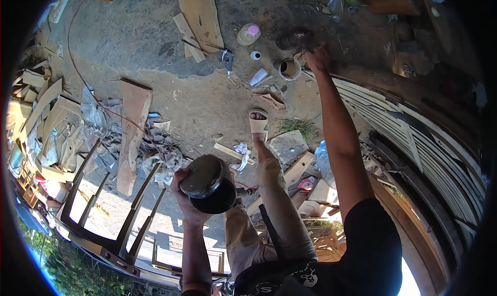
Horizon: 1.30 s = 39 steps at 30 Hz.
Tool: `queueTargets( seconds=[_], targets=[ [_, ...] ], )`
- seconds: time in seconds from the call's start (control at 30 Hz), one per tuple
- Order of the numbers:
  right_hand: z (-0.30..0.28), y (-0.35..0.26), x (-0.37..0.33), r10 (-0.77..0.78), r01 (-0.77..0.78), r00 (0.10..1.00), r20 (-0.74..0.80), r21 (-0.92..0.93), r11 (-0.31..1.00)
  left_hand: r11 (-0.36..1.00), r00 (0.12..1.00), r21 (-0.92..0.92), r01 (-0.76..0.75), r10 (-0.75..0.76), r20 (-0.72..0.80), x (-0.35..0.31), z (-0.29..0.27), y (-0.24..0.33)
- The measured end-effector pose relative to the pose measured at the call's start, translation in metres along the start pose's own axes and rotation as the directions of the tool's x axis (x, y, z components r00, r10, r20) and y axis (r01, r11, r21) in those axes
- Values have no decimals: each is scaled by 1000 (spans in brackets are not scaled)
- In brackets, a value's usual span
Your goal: The person sprays varnish onto a wooden frame using a spray gun, then picks up the frame to move it near others, and finally refills the spray gun's canister with liquid from a bottle.
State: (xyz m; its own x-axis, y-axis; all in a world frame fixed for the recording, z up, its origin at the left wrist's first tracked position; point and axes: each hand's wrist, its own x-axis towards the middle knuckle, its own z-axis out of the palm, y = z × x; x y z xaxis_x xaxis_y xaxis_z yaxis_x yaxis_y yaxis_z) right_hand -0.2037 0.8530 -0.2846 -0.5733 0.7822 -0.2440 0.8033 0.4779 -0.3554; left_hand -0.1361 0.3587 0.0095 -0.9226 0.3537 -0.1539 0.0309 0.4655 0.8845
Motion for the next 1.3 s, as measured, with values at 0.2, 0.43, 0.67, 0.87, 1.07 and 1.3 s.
queueTargets(
  seconds=[0.2,0.43,0.67,0.87,1.07,1.3],
  targets=[
    [-25,99,40,135,-133,991,22,398,908,997,1000,-70,-25,25,-2,6,-2,-13],
    [-75,-21,-8,110,-200,978,180,627,753,999,996,25,31,-29,-80,-16,-25,-19],
    [-77,-30,15,4,-28,1000,31,811,584,996,996,-77,44,-50,-79,-25,-18,-31],
    [-82,-35,12,-166,184,983,-81,528,829,995,997,-101,25,-32,-72,-28,-13,-34],
    [-85,-35,6,-336,353,935,-114,217,910,983,989,-172,55,-77,-123,-35,-9,-40],
    [-72,-42,6,-538,540,838,-95,-4,842,996,994,-75,48,-55,-93,-38,-8,-43]
  ],
)
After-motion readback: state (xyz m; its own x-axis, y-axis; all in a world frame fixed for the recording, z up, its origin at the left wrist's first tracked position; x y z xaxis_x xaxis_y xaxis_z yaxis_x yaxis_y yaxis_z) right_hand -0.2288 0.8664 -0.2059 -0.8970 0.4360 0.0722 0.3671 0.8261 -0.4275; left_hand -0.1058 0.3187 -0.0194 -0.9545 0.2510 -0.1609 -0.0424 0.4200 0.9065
